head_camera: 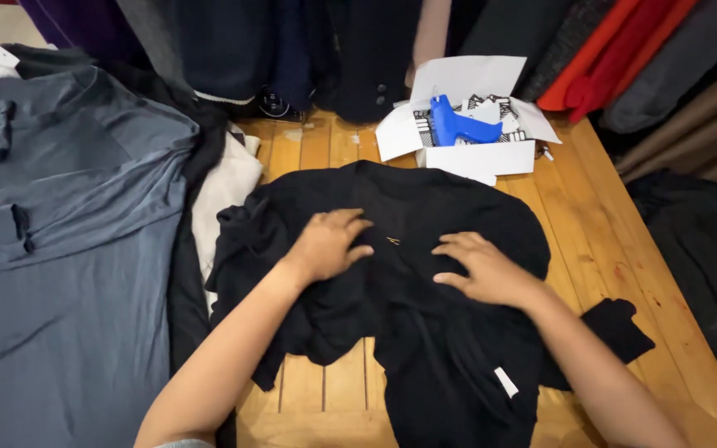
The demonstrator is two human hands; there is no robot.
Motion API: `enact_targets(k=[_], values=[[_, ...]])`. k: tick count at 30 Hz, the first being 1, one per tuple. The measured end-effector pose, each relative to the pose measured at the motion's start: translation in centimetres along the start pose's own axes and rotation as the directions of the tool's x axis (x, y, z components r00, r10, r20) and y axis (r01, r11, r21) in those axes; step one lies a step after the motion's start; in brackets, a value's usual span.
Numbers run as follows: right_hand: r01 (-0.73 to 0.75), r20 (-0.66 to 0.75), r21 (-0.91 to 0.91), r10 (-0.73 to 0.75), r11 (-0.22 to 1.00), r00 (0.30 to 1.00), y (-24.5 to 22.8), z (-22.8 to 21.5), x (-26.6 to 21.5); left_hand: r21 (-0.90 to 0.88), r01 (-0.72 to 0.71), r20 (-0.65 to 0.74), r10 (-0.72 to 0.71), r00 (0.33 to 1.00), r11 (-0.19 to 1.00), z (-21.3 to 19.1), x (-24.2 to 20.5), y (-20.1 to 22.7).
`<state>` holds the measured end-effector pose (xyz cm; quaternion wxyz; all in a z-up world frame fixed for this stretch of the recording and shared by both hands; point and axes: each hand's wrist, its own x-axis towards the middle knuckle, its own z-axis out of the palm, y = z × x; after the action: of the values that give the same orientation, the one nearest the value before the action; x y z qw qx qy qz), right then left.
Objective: Folding various garments and attaching tags using a handheld tagging gun
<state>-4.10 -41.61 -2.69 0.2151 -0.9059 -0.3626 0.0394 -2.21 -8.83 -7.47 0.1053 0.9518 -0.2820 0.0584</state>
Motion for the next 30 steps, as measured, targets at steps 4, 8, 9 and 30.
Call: enact_targets(k=[4, 8, 9, 30], values=[[-0.045, 0.087, 0.104, 0.035, 0.994, 0.996, -2.3, -0.7, -0.5, 0.119, 0.207, 0.049, -0.214, 0.976, 0.971, -2.7, 0.2, -0.4], [-0.118, 0.063, 0.331, 0.103, 0.936, 0.993, -3.7, -1.3, -0.9, 0.179, 0.353, 0.066, -0.37, 0.927, 0.918, -2.6, -0.6, -1.8], [-0.115, 0.06, 0.331, 0.101, 0.936, 0.993, -2.2, -0.9, -0.3, 0.182, 0.353, 0.064, -0.37, 0.927, 0.918, -2.2, -0.3, -1.2], [-0.299, -0.468, -0.086, 0.226, 0.951, 0.854, 8.2, 3.0, 0.6, -0.625, 0.329, -0.153, -0.524, 0.838, 0.708, 8.0, 16.7, 6.6]])
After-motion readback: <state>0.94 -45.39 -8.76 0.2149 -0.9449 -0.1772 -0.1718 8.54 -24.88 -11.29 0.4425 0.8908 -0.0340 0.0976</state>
